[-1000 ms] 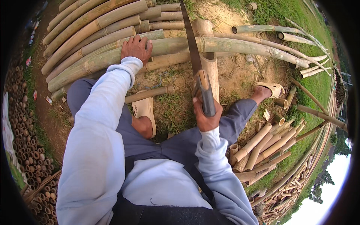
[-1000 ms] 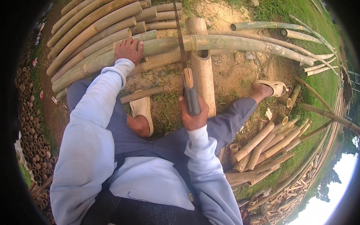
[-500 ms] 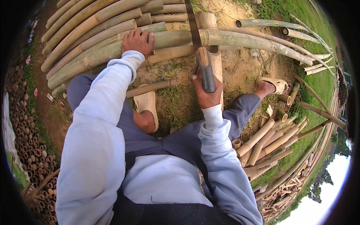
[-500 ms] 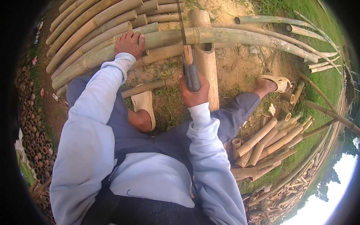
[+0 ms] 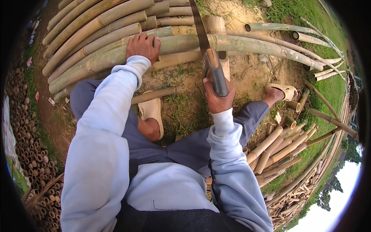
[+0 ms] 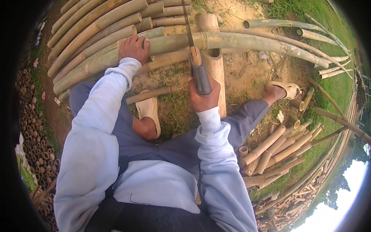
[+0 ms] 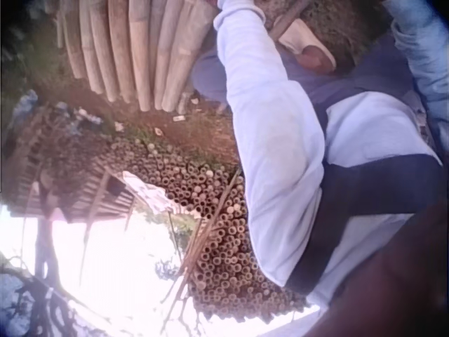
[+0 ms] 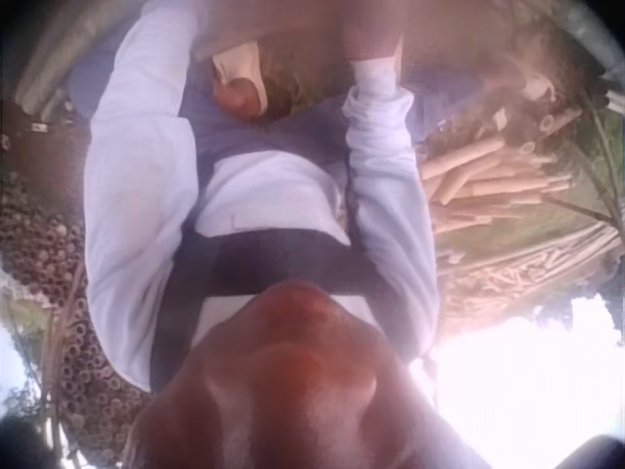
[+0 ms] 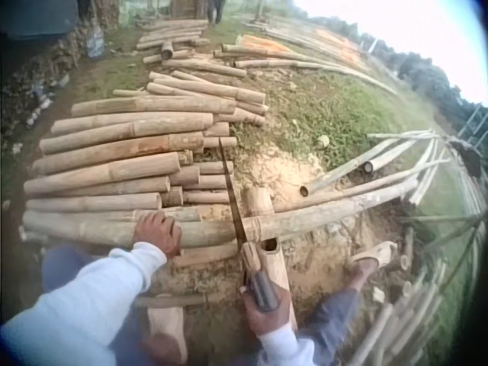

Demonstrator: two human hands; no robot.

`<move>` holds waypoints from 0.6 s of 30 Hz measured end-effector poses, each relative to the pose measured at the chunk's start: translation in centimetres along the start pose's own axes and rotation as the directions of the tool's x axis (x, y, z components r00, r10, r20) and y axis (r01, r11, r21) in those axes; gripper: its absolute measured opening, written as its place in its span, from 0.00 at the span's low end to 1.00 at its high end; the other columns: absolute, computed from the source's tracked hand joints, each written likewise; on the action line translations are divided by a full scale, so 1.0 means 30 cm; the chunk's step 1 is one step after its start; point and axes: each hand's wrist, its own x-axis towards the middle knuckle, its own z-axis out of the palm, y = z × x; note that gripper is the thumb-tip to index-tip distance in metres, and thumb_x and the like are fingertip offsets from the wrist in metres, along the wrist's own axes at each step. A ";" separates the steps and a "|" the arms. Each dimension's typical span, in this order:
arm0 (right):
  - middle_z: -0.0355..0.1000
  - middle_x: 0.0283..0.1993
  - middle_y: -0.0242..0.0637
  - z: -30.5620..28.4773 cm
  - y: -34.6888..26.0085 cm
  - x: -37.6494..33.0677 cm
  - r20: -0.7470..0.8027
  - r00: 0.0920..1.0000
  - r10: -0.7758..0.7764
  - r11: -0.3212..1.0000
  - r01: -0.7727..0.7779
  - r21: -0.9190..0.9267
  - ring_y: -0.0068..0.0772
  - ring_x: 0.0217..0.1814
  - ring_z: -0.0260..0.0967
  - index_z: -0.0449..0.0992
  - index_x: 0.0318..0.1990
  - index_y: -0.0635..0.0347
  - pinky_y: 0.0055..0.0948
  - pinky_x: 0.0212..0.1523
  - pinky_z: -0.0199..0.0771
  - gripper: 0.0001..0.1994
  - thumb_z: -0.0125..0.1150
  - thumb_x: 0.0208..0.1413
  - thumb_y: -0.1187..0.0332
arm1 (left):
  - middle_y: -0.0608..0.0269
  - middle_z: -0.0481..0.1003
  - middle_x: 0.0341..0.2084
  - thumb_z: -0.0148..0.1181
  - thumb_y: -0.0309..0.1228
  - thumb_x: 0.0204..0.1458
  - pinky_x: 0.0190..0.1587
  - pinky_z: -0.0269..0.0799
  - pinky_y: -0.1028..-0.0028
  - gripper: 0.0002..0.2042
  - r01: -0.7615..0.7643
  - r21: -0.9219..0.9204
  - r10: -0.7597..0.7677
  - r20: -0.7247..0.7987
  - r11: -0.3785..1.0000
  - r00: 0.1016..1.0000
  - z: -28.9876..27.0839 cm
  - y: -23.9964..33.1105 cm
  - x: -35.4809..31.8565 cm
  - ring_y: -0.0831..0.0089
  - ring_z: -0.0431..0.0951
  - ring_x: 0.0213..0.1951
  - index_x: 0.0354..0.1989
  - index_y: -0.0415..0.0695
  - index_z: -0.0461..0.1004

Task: The person sits on the ground and uses a hand saw to cut bamboo poles into shorter sections. They repeatedly position a pole, saw through it, and set the cut pieces aside.

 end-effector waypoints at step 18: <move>0.69 0.24 0.31 -0.008 0.034 -0.136 0.006 0.998 0.061 0.997 -0.061 -0.046 0.18 0.28 0.62 0.76 0.37 0.67 0.24 0.30 0.65 0.06 0.67 0.58 0.73 | 0.60 0.77 0.37 0.49 0.46 0.63 0.51 0.70 0.61 0.17 0.008 0.047 -0.009 0.040 0.999 0.999 0.006 -0.003 0.000 0.61 0.77 0.46 0.43 0.51 0.83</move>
